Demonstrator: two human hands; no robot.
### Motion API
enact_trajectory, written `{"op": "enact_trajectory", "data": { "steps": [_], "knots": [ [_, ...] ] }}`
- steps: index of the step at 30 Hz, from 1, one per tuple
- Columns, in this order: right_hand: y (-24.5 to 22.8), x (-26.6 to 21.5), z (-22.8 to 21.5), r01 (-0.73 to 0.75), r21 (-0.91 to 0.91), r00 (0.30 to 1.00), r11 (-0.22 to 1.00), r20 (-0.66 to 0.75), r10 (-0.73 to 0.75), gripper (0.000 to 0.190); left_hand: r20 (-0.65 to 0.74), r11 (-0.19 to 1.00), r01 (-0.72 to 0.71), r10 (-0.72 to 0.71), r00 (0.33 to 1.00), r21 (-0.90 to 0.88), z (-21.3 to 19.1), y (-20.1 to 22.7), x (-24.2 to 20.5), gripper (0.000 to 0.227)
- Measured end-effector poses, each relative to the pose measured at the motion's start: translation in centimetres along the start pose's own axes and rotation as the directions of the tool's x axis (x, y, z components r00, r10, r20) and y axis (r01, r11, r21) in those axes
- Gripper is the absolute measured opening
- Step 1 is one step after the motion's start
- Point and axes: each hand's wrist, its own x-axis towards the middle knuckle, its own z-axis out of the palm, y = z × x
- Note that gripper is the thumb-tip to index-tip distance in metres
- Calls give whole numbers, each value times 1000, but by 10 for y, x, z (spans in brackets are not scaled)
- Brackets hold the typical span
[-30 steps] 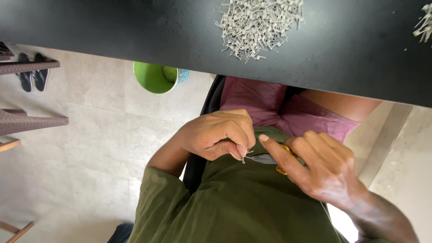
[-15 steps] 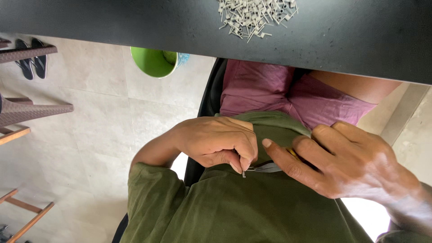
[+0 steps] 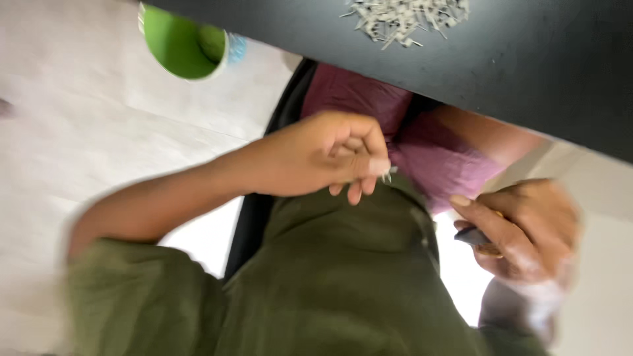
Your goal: The person repeatedly picks up small metal fasteners from a pile on a black table and uses a utility knife to trim or scrape them. The trimmed pieces are placed back on the table. The person continues this repetitive process throughout the clip.
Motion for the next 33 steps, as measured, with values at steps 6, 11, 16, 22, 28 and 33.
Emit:
{"op": "enact_trajectory", "data": {
  "steps": [6,11,16,22,28,33],
  "knots": [
    [-24,-45,69,-704,340,703,623,215,677,34,-161,977,205,-212,964,-63,1,1,18,23],
    [-36,-19,97,-709,519,657,478,240,714,42,-151,979,200,-204,967,-45,6,2,17,18],
    [-37,-8,100,-701,507,674,502,242,698,38,-170,982,178,-186,968,-60,10,-6,14,16],
    [-34,-12,101,-736,421,657,530,258,708,35,-170,988,103,-123,978,-118,14,-22,15,14],
    [-38,3,98,-724,455,670,518,287,685,35,-170,989,89,-109,979,-120,13,-26,13,14],
    [-35,-7,103,-725,401,676,559,261,689,32,-188,984,85,-115,975,-157,16,-31,14,12]
  ]
}}
